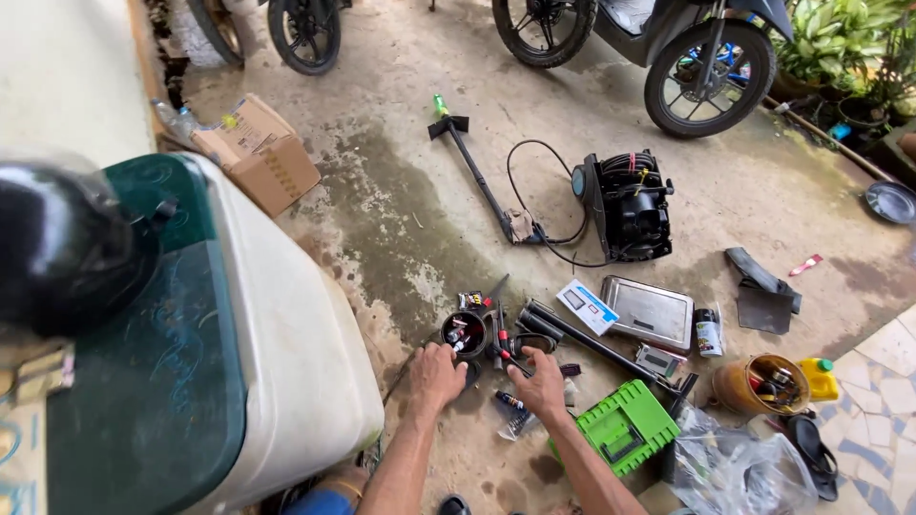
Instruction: Maintaining and repairing various items including work boots, garden shears, and mechanical components.
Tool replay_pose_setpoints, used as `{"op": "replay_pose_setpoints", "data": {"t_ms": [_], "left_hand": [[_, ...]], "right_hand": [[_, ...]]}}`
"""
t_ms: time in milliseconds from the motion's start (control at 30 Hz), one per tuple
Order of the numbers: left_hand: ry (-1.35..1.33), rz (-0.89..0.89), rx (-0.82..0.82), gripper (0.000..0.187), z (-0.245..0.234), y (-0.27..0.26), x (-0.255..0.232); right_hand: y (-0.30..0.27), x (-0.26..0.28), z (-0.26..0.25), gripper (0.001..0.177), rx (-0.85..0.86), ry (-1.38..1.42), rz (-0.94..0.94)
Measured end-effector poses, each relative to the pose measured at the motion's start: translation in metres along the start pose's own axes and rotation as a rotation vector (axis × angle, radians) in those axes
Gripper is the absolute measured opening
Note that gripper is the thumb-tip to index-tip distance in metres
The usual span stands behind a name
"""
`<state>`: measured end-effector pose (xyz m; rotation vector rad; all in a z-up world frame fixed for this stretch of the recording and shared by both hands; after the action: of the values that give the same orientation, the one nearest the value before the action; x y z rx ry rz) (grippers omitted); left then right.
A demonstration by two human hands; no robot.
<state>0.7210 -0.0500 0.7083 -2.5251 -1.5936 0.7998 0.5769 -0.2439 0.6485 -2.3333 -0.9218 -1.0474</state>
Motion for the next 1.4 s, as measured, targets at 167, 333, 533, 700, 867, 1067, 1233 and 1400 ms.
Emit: {"op": "replay_pose_setpoints", "data": {"t_ms": [167,333,533,700,867,1067,1233,1400], "left_hand": [[-0.051,0.026,-0.017,0.030,0.031,0.044,0.007],[-0.089,0.058,-0.079,0.030,0.116,0.095,0.031],[-0.143,0.092,-0.117,0.028,0.245,0.163,0.058],[-0.206,0.187,-0.080,0.028,0.370,0.206,0.073],[-0.245,0.174,0.006,0.029,0.488,0.240,0.096],[-0.202,0.298,-0.017,0.032,0.551,0.281,0.104],[-0.066,0.404,0.014,0.055,0.562,0.290,0.092],[0.021,0.415,-0.074,0.046,0.583,0.288,0.109]], "right_hand": [[0.027,-0.041,0.043,0.053,-0.010,-0.012,0.019],[0.059,-0.119,0.094,0.051,0.017,-0.007,0.029],[0.120,-0.242,0.162,0.048,0.027,-0.031,-0.003],[0.158,-0.351,0.211,0.047,0.066,-0.081,0.006],[0.185,-0.434,0.258,0.048,0.288,-0.088,0.118],[0.214,-0.507,0.307,0.047,0.464,-0.195,0.096],[0.228,-0.520,0.348,0.047,0.460,-0.235,-0.002],[0.194,-0.511,0.377,0.053,0.381,-0.342,-0.045]]}}
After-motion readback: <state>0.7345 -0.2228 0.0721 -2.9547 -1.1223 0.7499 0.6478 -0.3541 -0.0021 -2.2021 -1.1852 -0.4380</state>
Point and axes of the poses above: each hand's wrist, its own y-axis towards the middle knuckle, its own z-axis out of the palm, x = y × z, the point moved 8 cm from there along y, towards the middle knuckle, and after that the axes turned 3 degrees about y, right-handed, at the moved point
